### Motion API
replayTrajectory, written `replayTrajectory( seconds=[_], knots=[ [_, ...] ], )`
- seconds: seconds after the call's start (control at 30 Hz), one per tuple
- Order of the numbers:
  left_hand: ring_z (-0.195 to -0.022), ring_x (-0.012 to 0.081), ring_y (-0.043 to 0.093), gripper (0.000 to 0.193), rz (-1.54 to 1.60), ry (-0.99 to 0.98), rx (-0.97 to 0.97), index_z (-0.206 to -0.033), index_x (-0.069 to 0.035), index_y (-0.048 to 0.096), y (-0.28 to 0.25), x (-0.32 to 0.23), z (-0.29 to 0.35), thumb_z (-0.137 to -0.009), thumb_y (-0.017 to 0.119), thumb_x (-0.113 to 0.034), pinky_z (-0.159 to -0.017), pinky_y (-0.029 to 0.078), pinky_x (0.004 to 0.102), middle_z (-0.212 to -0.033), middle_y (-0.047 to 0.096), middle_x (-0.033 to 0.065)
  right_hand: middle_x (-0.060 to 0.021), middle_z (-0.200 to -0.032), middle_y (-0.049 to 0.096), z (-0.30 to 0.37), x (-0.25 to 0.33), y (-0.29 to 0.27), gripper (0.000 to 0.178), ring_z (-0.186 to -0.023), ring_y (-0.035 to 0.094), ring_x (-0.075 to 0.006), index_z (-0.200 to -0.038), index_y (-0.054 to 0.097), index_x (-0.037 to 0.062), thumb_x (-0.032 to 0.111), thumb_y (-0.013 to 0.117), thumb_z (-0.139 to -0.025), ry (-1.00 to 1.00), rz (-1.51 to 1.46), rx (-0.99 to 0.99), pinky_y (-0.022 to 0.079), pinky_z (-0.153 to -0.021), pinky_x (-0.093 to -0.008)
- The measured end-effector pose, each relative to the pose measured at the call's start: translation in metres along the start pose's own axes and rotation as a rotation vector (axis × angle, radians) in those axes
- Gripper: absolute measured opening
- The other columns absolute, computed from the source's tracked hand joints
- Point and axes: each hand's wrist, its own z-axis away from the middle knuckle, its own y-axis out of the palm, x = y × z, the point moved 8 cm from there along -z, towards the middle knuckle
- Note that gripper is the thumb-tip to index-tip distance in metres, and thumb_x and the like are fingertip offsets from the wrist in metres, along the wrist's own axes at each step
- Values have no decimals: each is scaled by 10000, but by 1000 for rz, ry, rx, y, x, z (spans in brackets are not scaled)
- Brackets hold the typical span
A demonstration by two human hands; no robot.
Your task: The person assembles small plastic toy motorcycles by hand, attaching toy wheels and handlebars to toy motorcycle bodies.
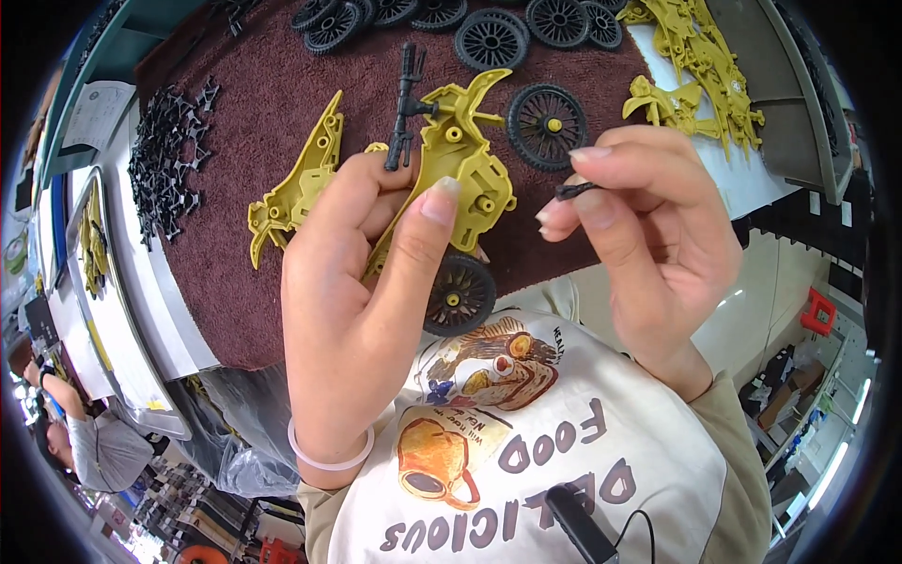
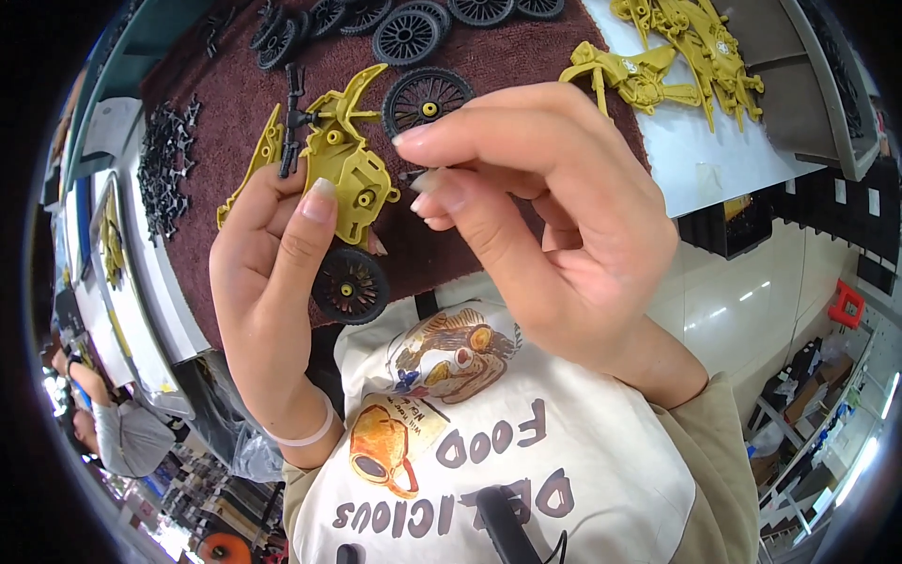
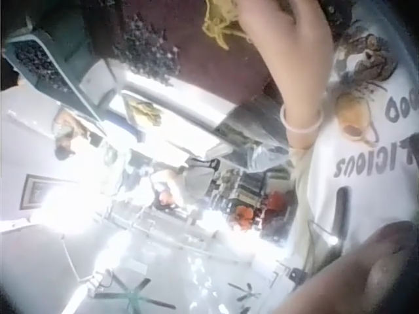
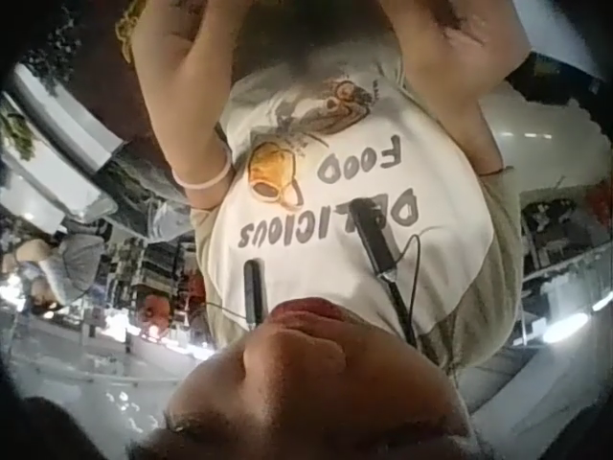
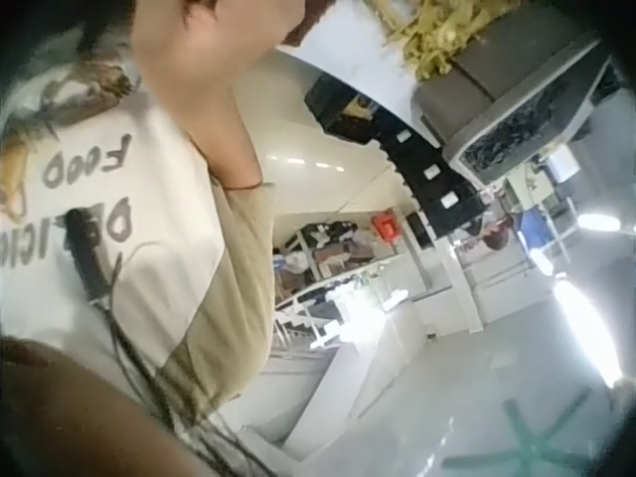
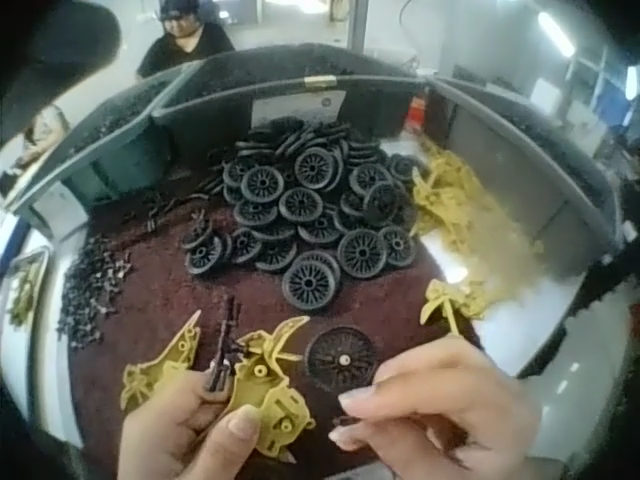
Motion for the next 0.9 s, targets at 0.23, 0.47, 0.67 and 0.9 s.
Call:
replayTrajectory(
  seconds=[0.23, 0.47, 0.67, 0.9],
  knots=[
    [-719, 130, 619, 222, 55, 8, -16, -1066, 83, 540, 2, -3, 2, -974, 530, -118, -664, 476, 223, -888, 667, 119, -170, -942, 584, 8, 2, 3, 151, -742, 646, -175, -988, 596, -51, -98, 630, -848, -147, 49, -19, 570, -688, -247],
    [-733, 103, 603, 215, 84, 24, -41, -1072, 96, 544, 0, -4, 6, -968, 537, -92, -672, 462, 201, -879, 667, 101, -139, -831, 619, 10, 18, 12, 260, -650, 613, -152, -987, 639, -25, -141, 701, -763, -266, 341, -3, 493, -552, -221],
    [-786, 44, 553, 220, 127, 99, -89, -1067, 105, 552, -5, -15, 13, -967, 549, -91, -704, 413, 152, -871, 655, 60, -129, -765, 604, 16, 27, 21, 313, -586, 568, -152, -935, 656, -32, -187, 729, -673, -367, 464, -60, 439, -504, -215],
    [-784, 43, 558, 219, -22, 158, -132, -1085, 99, 542, -14, -18, 18, -972, 544, -88, -709, 420, 157, -874, 651, 60, -113, -659, 575, 2, 39, 34, 266, -550, 535, -157, -855, 648, -42, -193, 730, -651, -296, 576, 77, 417, -472, -222]
  ],
)
